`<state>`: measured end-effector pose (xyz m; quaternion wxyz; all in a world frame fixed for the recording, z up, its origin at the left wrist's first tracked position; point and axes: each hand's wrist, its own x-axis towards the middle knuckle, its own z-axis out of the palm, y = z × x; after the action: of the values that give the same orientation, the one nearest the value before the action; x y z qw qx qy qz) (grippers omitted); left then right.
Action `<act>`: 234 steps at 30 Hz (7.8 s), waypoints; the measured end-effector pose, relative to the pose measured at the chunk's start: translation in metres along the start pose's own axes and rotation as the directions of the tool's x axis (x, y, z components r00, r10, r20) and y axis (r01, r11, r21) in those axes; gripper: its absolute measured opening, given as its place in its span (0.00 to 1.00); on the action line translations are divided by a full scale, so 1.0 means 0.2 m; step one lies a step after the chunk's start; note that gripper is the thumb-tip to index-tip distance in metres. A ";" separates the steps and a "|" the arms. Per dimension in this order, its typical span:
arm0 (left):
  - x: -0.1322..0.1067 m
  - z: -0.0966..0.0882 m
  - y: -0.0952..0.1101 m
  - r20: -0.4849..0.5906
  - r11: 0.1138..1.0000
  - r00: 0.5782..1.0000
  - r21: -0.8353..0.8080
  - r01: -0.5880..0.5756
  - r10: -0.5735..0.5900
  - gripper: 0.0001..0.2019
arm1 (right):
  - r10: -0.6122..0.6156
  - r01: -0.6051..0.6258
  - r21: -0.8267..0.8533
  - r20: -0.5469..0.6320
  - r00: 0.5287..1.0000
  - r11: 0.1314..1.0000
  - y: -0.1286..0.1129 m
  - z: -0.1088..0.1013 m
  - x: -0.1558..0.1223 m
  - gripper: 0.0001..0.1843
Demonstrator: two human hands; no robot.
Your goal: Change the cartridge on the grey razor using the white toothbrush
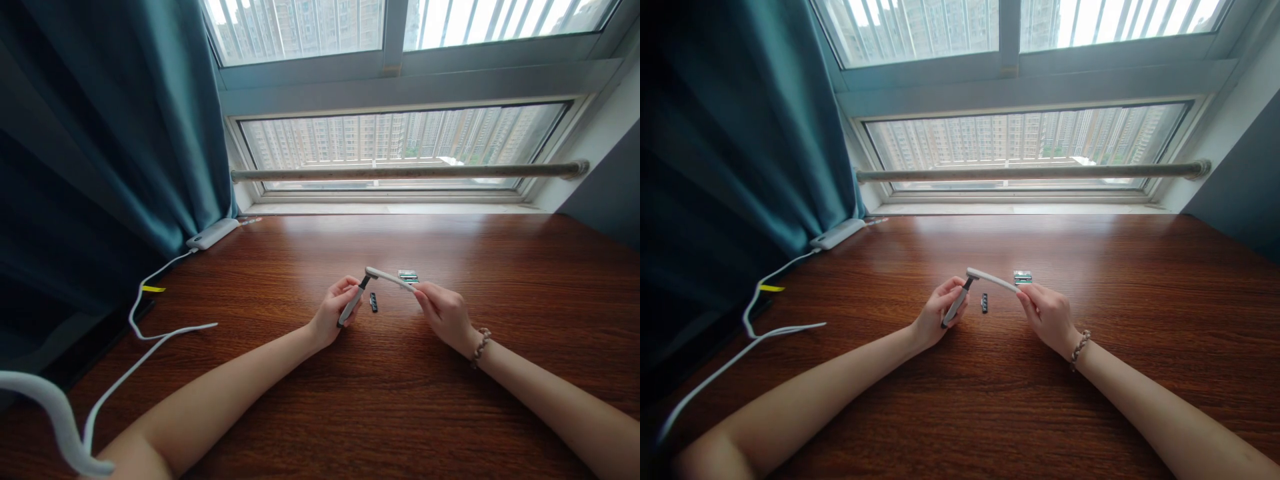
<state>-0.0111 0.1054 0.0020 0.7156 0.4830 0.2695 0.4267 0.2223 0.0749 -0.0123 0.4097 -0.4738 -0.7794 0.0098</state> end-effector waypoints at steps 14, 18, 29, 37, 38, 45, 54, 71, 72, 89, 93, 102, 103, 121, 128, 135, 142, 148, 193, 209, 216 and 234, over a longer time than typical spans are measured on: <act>0.03 0.01 0.01 -0.128 1.000 0.992 -0.019 -0.018 0.016 0.11 | 0.177 -0.175 -0.047 0.043 0.983 0.984 0.03 0.03 -0.01 0.17; 0.04 0.00 0.00 -0.114 0.995 0.993 -0.102 0.004 -0.016 0.10 | 0.229 -0.226 -0.078 0.031 0.973 0.971 0.04 0.02 0.00 0.20; 0.10 -0.10 0.03 -0.231 0.922 0.966 0.387 -0.015 0.113 0.16 | 0.271 -0.271 0.056 0.020 0.962 0.961 0.00 0.02 0.03 0.15; 0.13 -0.21 0.03 -0.102 0.435 0.932 0.898 -0.064 0.347 0.16 | 0.266 -0.272 0.150 0.063 0.962 0.950 -0.02 0.02 0.03 0.12; 0.13 -0.21 0.03 -0.088 0.408 0.934 0.911 -0.065 0.346 0.17 | 0.292 -0.305 0.183 0.094 0.952 0.935 -0.03 0.02 0.03 0.13; 0.15 -0.20 0.02 -0.060 0.237 0.947 0.971 -0.017 0.315 0.12 | 0.441 -0.610 0.737 0.462 0.770 0.292 -0.16 0.07 0.01 0.13; 0.12 -0.14 0.06 -0.074 0.254 0.902 0.966 -0.040 0.424 0.12 | 0.325 -0.614 0.768 0.637 0.699 -0.183 -0.31 0.05 0.01 0.15; 0.06 0.06 0.11 -0.293 0.996 0.954 -0.083 0.036 -0.059 0.14 | -0.070 -0.009 0.302 0.250 0.966 0.953 -0.16 0.15 0.08 0.22; 0.06 0.05 0.10 -0.289 0.991 0.952 -0.117 0.068 -0.100 0.13 | -0.067 -0.009 0.276 0.264 0.962 0.961 -0.13 0.17 0.09 0.26; -0.05 0.14 0.10 0.122 0.922 0.927 -0.121 0.367 -0.353 0.13 | -0.014 0.013 0.540 -0.002 1.000 0.841 -0.28 0.06 0.08 0.34; -0.10 0.19 0.13 0.163 0.907 0.924 -0.193 0.374 -0.346 0.11 | 0.017 -0.024 0.683 0.017 1.000 0.730 -0.38 0.00 0.06 0.32; -0.14 0.23 0.10 0.215 0.853 0.908 -0.318 0.414 -0.360 0.11 | 0.149 -0.299 0.883 0.262 0.953 0.360 -0.42 -0.01 0.05 0.22; -0.14 0.23 0.10 0.223 0.850 0.905 -0.320 0.418 -0.362 0.11 | 0.155 -0.342 0.886 0.307 0.939 0.313 -0.42 -0.01 0.05 0.21; -0.15 0.24 0.14 0.186 0.965 0.958 0.183 0.187 -0.220 0.19 | 0.265 -0.466 0.883 0.462 0.847 -0.051 -0.25 -0.04 0.08 0.17; -0.18 0.24 0.17 0.135 0.910 0.963 0.378 0.169 -0.234 0.16 | 0.249 -0.460 0.886 0.458 0.853 -0.053 -0.29 -0.07 0.09 0.17; -0.16 0.22 0.17 0.062 0.906 0.975 0.386 0.173 -0.212 0.15 | 0.325 -0.483 0.875 0.446 0.834 0.038 -0.25 -0.08 0.10 0.19; -0.16 0.22 0.16 0.072 0.899 0.975 0.407 0.165 -0.212 0.14 | 0.312 -0.474 0.877 0.431 0.847 0.076 -0.25 -0.07 0.10 0.17; -0.14 0.22 0.16 0.045 0.880 0.973 0.437 0.184 -0.226 0.15 | 0.350 -0.501 0.864 0.454 0.819 0.052 -0.22 -0.05 0.08 0.16; -0.17 0.22 0.09 0.156 0.923 0.930 0.258 0.286 -0.332 0.14 | 0.453 -0.499 0.866 0.459 0.764 -0.035 -0.18 -0.01 0.07 0.13; -0.16 0.21 0.07 0.172 0.941 0.942 0.233 0.247 -0.290 0.14 | 0.461 -0.497 0.867 0.456 0.761 -0.037 -0.17 -0.01 0.07 0.13; -0.16 0.21 0.08 0.181 0.943 0.936 0.203 0.265 -0.302 0.13 | 0.445 -0.493 0.870 0.451 0.774 -0.024 -0.19 -0.02 0.07 0.13; -0.16 0.22 0.10 0.161 0.967 0.957 0.131 0.220 -0.239 0.12 | 0.455 -0.508 0.839 0.382 0.804 0.193 -0.18 -0.05 0.08 0.18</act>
<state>0.0015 0.0611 0.0359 0.7531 0.5234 0.2830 0.2806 0.1988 0.0630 0.0199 0.5567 -0.3820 -0.4583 0.5781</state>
